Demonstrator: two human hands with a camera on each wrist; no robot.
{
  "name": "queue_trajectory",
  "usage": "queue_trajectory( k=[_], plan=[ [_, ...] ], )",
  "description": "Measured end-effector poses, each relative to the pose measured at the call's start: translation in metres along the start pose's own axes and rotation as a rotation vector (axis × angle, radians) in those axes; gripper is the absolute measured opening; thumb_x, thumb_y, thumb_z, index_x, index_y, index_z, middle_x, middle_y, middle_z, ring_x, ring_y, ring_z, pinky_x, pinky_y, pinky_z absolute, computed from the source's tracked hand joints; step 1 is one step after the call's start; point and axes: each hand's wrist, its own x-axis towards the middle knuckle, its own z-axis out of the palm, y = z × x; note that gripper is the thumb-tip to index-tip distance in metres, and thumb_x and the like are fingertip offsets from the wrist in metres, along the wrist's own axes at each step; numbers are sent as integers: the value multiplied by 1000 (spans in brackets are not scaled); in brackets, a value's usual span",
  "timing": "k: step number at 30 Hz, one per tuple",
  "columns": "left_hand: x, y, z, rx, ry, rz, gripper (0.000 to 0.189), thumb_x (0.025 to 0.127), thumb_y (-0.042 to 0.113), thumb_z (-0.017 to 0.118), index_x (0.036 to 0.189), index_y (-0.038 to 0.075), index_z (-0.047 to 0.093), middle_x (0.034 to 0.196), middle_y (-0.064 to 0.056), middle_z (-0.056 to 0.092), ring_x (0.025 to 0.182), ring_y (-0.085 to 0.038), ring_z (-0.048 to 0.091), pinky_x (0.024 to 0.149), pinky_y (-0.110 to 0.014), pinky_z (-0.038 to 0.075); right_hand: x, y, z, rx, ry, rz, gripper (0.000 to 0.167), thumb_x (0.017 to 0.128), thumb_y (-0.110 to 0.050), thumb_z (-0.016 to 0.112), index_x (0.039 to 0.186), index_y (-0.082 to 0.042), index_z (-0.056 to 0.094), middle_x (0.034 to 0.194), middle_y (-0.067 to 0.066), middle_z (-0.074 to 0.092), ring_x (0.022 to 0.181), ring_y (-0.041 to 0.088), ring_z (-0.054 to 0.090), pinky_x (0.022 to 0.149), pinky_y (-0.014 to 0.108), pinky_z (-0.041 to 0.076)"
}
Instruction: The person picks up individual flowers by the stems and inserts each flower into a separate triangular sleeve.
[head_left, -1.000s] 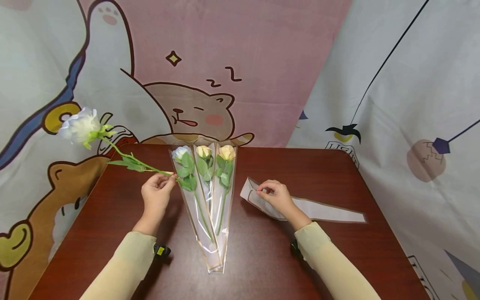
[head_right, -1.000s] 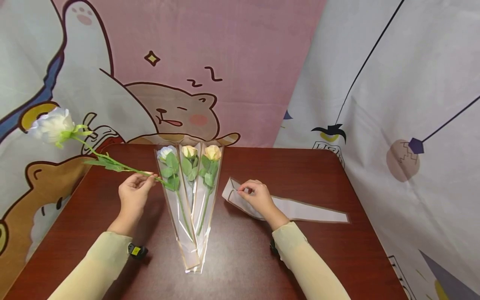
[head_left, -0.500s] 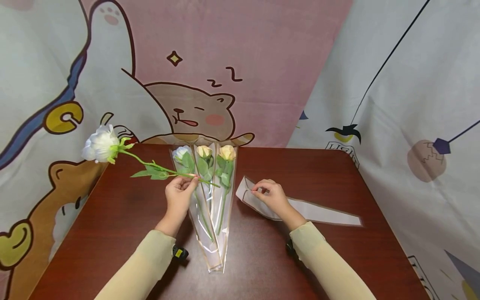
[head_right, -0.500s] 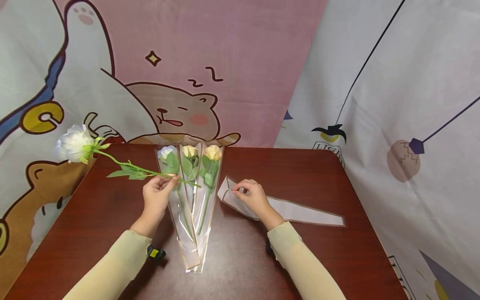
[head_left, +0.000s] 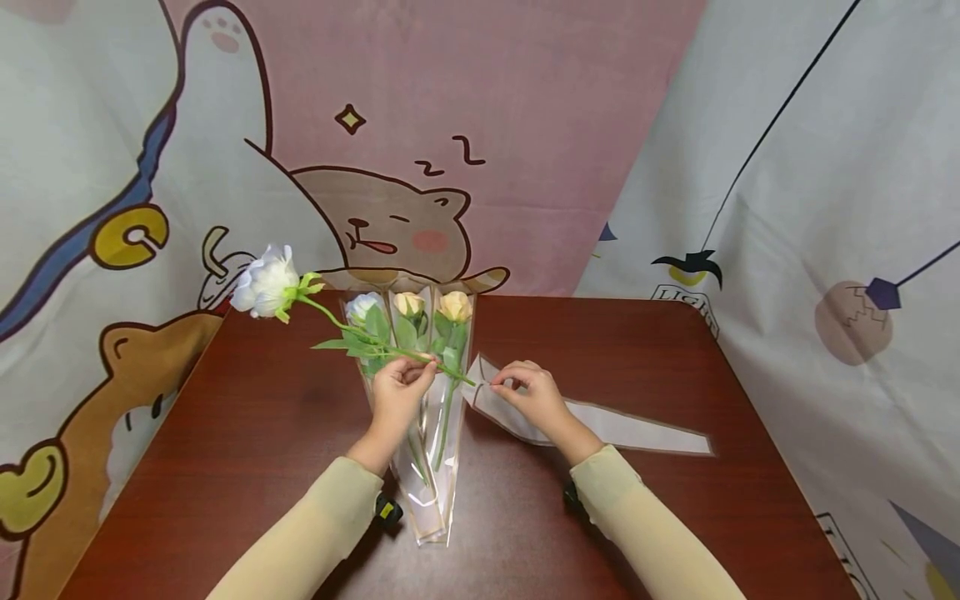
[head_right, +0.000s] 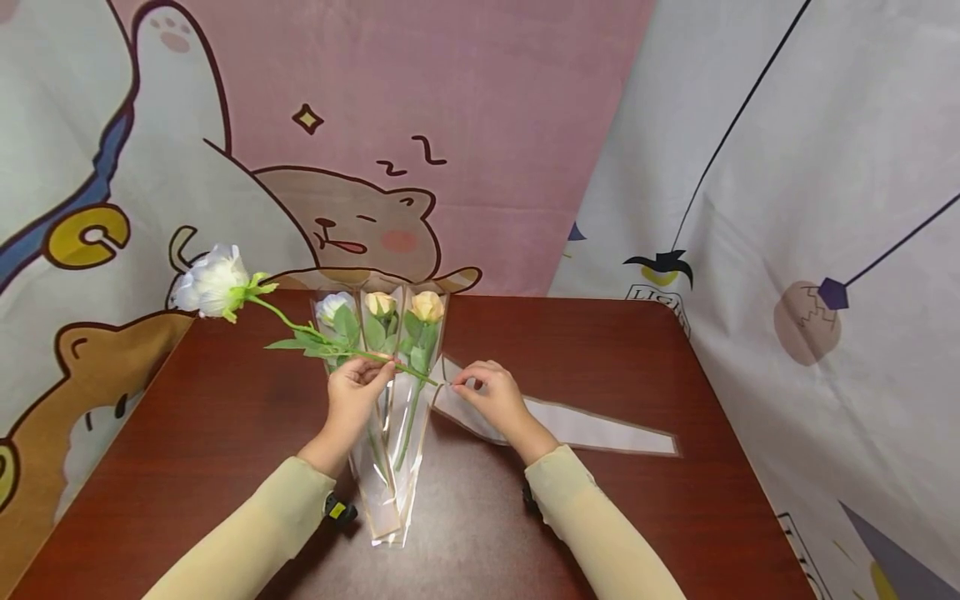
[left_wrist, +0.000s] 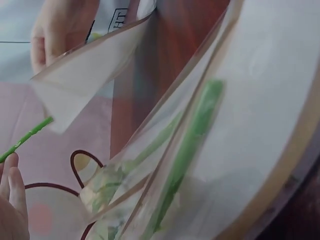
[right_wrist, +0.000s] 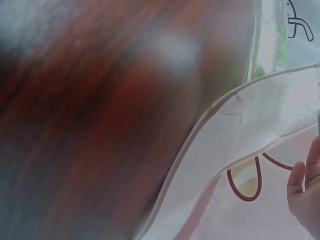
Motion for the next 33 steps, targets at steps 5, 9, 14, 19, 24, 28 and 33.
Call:
queue_trajectory(
  k=[5,9,14,19,24,28,33],
  plan=[
    [-5,-6,8,19,-34,-20,12,80,-10,66,91,-14,65,87,-32,66,72,-13,70,67,-18,56,1,-6,4,17,14,-34,8,76,-11,78,83,-13,73,85,0,70,72,21,58,63,28,51],
    [-9,-10,14,26,-76,-41,11,80,-11,65,91,-13,64,87,-31,67,70,-9,68,67,-18,56,2,-9,8,30,32,-59,8,76,-9,78,82,-11,73,85,1,70,72,22,58,62,28,51],
    [-13,-5,19,39,-114,-69,14,80,-11,65,94,-15,63,89,-32,66,76,-29,70,68,-18,56,4,-10,13,42,35,-65,9,76,-9,78,82,-12,73,85,1,70,74,26,58,62,27,51],
    [-17,17,20,74,-159,-83,21,81,-12,63,101,-19,59,92,-35,65,83,-47,65,69,-17,55,5,-9,16,39,35,-61,9,76,-10,78,82,-13,73,84,-1,70,74,23,58,61,28,50],
    [-16,22,21,110,-183,-89,18,83,-9,63,99,-17,59,94,-34,65,86,-46,64,71,-16,55,4,-9,18,29,38,-50,8,76,-10,78,81,-13,73,84,-1,70,73,25,58,61,34,51],
    [-18,26,22,151,-198,-68,16,88,-4,60,99,-16,61,94,-32,66,87,-46,65,70,-15,54,4,-10,18,21,44,-53,8,76,-10,78,80,-13,73,84,0,70,73,24,59,60,35,52],
    [-18,21,23,238,-200,26,21,96,3,51,100,-13,64,91,-27,68,82,-43,65,68,-26,56,5,-9,18,7,57,-58,7,76,-11,78,81,-12,72,84,0,69,72,20,57,60,28,50]
  ],
)
